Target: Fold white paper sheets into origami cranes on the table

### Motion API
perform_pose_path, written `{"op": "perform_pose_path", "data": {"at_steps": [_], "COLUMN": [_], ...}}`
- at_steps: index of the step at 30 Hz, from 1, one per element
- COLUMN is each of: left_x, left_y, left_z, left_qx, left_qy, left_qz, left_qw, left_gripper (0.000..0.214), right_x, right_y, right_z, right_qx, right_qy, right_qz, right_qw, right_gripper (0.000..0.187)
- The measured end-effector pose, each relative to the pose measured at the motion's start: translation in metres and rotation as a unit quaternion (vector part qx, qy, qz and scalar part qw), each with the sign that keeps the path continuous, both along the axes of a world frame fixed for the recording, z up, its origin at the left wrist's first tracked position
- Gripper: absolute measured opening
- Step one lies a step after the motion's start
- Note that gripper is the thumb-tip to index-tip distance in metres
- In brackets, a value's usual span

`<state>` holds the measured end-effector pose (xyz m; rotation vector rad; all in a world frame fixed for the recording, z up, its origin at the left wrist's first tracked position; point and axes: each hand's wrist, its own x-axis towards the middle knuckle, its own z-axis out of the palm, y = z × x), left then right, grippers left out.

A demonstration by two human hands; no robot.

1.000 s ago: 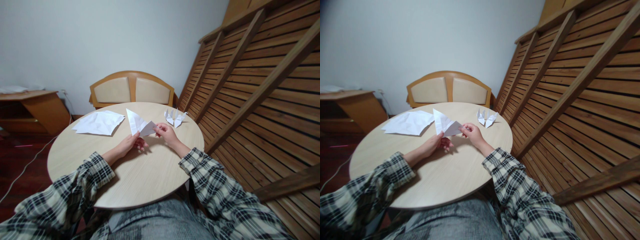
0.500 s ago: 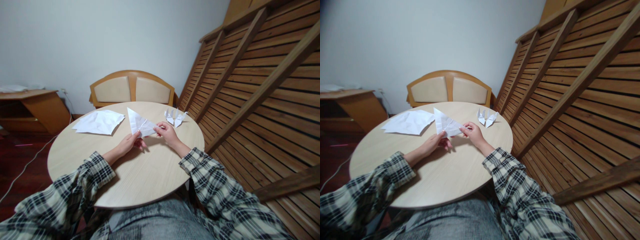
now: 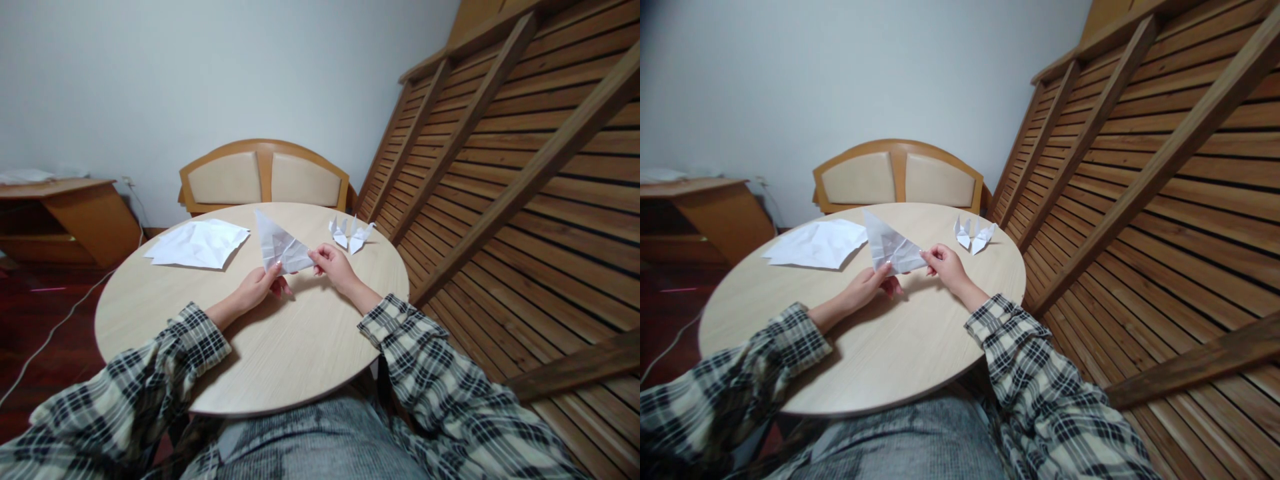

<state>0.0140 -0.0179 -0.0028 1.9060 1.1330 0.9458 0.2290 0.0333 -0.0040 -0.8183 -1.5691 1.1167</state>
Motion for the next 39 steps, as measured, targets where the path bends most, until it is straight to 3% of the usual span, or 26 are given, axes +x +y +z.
{"op": "perform_pose_path", "data": {"at_steps": [7,12,20,31,39], "left_x": [0.003,0.000,-0.001,-0.002,0.001], "left_y": [-0.005,-0.003,0.005,0.007,0.005], "left_z": [0.003,0.003,0.004,0.006,0.004], "left_qx": [0.007,0.042,0.071,0.011,-0.021], "left_qy": [-0.004,0.049,-0.063,-0.141,-0.119], "left_qz": [-0.030,0.045,0.118,0.108,0.073], "left_qw": [1.000,0.997,0.989,0.984,0.990], "left_gripper": [0.067,0.059,0.030,0.032,0.030], "right_x": [0.001,0.000,0.000,-0.001,-0.003], "right_y": [-0.002,-0.004,-0.009,-0.012,-0.008], "right_z": [0.002,0.005,0.005,-0.001,-0.006], "right_qx": [0.006,0.032,0.050,0.022,0.018], "right_qy": [-0.007,-0.003,-0.021,-0.072,-0.078], "right_qz": [-0.010,-0.037,-0.002,0.076,0.112], "right_qw": [1.000,0.999,0.999,0.994,0.990], "right_gripper": [0.037,0.036,0.031,0.030,0.045]}}
